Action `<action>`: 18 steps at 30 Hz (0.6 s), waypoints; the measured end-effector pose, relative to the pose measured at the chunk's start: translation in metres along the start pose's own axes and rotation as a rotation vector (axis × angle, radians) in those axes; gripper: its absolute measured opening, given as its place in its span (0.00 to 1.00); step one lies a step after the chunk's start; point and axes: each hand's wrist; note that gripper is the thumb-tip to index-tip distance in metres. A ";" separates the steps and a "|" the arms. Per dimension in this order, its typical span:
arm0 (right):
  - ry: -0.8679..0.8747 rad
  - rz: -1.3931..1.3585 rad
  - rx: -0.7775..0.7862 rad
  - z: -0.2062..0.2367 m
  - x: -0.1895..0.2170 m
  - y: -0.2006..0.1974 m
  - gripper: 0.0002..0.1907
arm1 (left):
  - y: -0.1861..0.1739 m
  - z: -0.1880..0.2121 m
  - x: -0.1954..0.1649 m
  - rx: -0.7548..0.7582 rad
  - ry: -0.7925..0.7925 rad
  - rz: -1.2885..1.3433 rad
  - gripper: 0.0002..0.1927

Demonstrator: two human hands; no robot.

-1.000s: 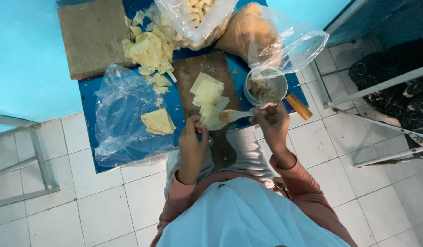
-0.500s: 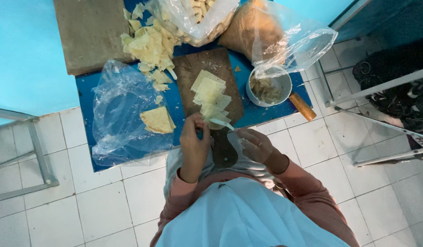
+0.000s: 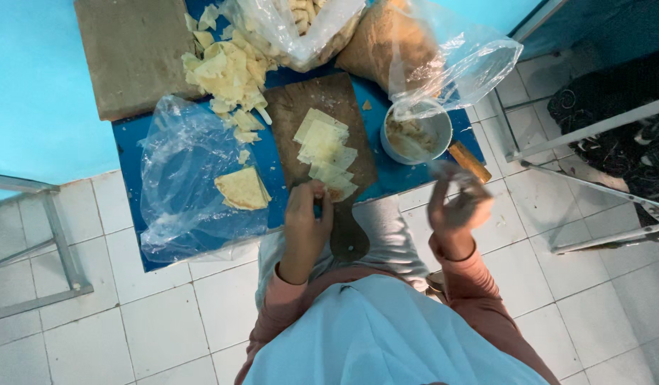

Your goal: The person sits at a small blue table and tears thin cracker sheets into smaller pieces by hand, placing the pieces into a white bowl. They occasionally use a spoon to scoop from the bowl and reach into plastic bags of puffed snacks on the table.

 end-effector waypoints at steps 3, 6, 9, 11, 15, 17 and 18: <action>0.190 0.145 -0.211 -0.038 -0.016 -0.021 0.15 | -0.002 -0.003 -0.002 0.029 0.029 0.021 0.10; 0.328 0.260 -0.135 -0.080 -0.039 -0.014 0.18 | -0.002 -0.004 -0.002 0.005 0.044 0.014 0.10; 0.278 0.490 0.007 -0.098 -0.044 0.003 0.22 | -0.001 -0.002 -0.002 -0.009 0.020 0.020 0.10; -0.002 0.904 0.029 -0.086 -0.026 0.014 0.24 | -0.001 -0.001 -0.001 -0.007 -0.004 0.012 0.09; 0.542 0.018 0.278 -0.027 0.043 0.042 0.22 | -0.001 -0.003 0.002 0.001 0.010 -0.011 0.09; 0.410 0.072 0.511 -0.013 0.060 0.052 0.31 | -0.001 -0.002 0.005 0.005 0.012 -0.013 0.09; 0.429 0.078 0.506 -0.009 0.064 0.057 0.31 | -0.001 -0.001 0.006 0.009 0.001 -0.016 0.09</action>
Point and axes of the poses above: each hand's wrist, its own z-axis away from the middle knuckle, its own y-axis out of the palm, x = y × z, and after that the axes turned 8 degrees about x, right-handed
